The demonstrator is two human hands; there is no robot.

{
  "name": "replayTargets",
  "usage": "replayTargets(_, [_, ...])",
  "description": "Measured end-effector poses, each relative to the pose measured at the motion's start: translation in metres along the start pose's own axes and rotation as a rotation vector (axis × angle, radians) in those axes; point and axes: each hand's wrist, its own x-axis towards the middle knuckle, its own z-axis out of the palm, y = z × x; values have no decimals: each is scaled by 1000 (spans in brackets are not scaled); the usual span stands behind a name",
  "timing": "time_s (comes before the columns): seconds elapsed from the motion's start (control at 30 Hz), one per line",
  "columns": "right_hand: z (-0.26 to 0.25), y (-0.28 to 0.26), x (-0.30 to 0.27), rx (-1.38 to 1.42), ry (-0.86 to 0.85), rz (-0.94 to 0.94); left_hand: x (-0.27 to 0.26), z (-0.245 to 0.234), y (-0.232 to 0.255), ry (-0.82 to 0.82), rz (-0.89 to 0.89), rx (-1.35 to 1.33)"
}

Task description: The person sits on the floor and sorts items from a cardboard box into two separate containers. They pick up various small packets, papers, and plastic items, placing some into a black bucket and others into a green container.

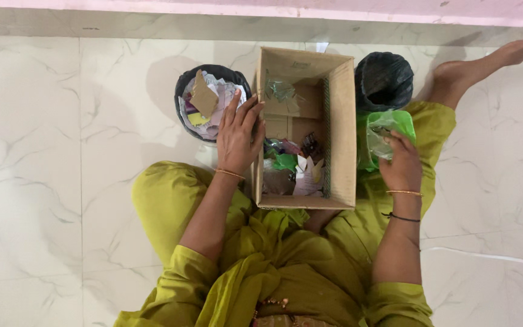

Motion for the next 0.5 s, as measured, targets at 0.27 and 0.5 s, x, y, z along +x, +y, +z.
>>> replayTargets(0.27, [-57, -52, -13, 129, 74, 51, -1, 0, -1, 0, 5, 12])
replayTargets(0.5, [-30, -32, 0, 138, 128, -74, -1, 2, -4, -23, 10, 19])
